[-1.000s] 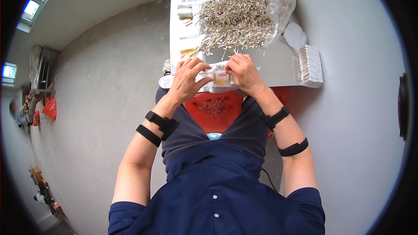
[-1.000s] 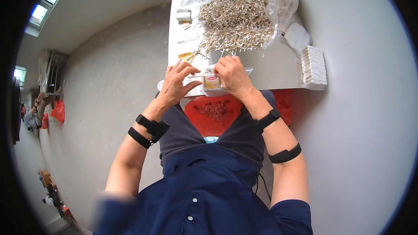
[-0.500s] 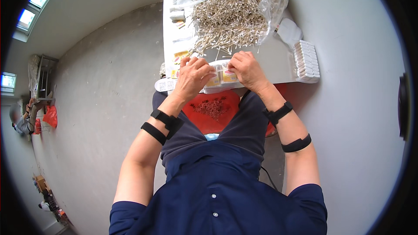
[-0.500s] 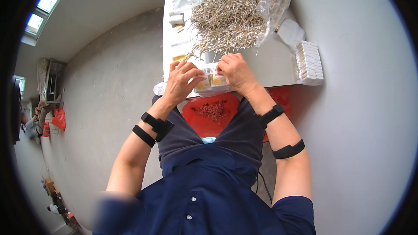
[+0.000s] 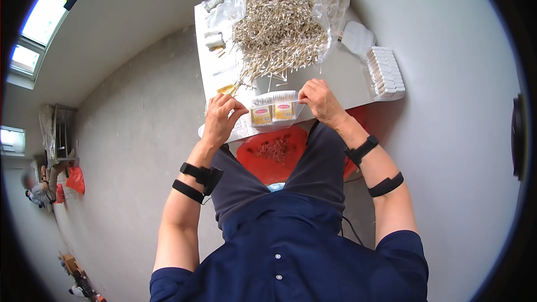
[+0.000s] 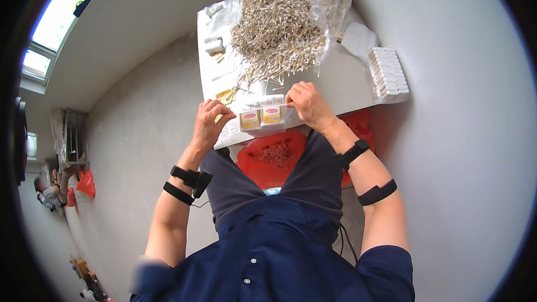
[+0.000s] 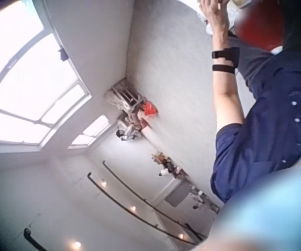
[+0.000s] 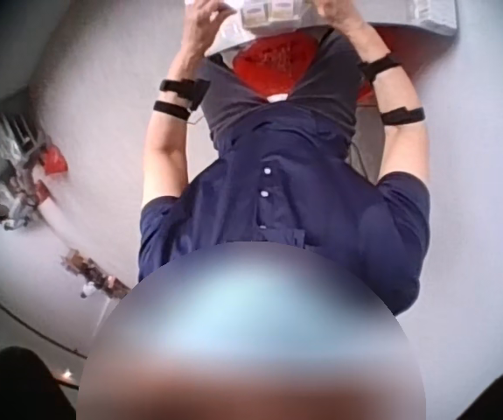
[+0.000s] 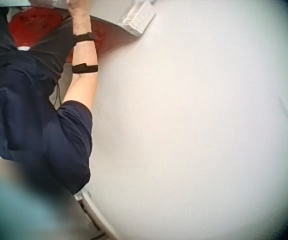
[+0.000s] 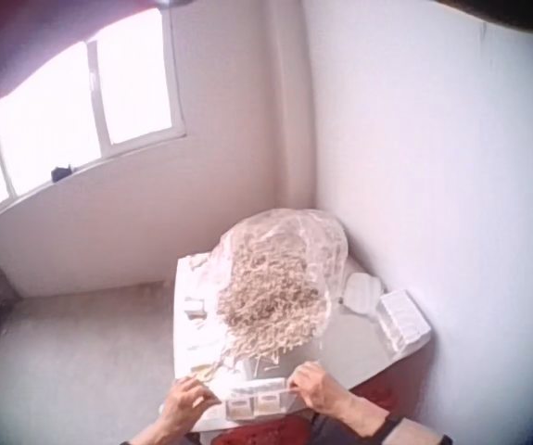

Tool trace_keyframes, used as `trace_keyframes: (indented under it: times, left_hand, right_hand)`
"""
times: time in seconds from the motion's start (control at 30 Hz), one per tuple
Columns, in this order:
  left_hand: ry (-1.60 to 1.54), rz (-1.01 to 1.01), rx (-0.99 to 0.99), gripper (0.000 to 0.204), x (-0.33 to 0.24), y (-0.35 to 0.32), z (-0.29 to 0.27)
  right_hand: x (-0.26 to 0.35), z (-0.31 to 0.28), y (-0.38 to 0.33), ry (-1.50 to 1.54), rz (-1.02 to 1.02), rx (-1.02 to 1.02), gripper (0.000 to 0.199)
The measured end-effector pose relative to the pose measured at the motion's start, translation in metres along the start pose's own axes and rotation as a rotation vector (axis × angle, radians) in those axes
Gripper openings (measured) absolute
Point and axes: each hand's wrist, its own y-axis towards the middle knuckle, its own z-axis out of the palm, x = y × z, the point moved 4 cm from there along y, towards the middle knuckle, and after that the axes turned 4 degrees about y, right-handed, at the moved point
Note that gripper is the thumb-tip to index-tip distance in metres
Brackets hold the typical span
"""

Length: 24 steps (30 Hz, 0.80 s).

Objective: The person is packaging sets of cotton swabs into plastic bags and arranging them.

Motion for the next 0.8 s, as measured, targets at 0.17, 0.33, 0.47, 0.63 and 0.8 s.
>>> trace_keyframes:
  times: [0.17, 0.33, 0.47, 0.63, 0.8]
  left_hand:
    - [-0.085, 0.008, 0.008, 0.011, 0.004, -0.005, 0.003]
    - [-0.125, -0.081, 0.0, 0.017, 0.007, -0.009, 0.005]
    - [0.031, -0.024, -0.004, 0.038, -0.007, -0.015, 0.004]
    - [0.112, 0.096, -0.034, 0.032, -0.025, 0.004, 0.013]
    - [0.043, 0.157, -0.029, 0.012, -0.032, 0.014, 0.027]
  right_hand:
    - [-0.002, -0.005, -0.001, 0.046, 0.039, -0.069, 0.012]
    - [-0.007, -0.001, -0.004, 0.042, 0.092, -0.044, 0.014]
    - [0.035, -0.008, 0.014, -0.023, 0.061, -0.201, 0.029]
    - [0.032, 0.018, 0.013, -0.076, 0.043, -0.08, 0.03]
    - [0.042, 0.033, 0.026, -0.071, -0.073, -0.095, 0.015]
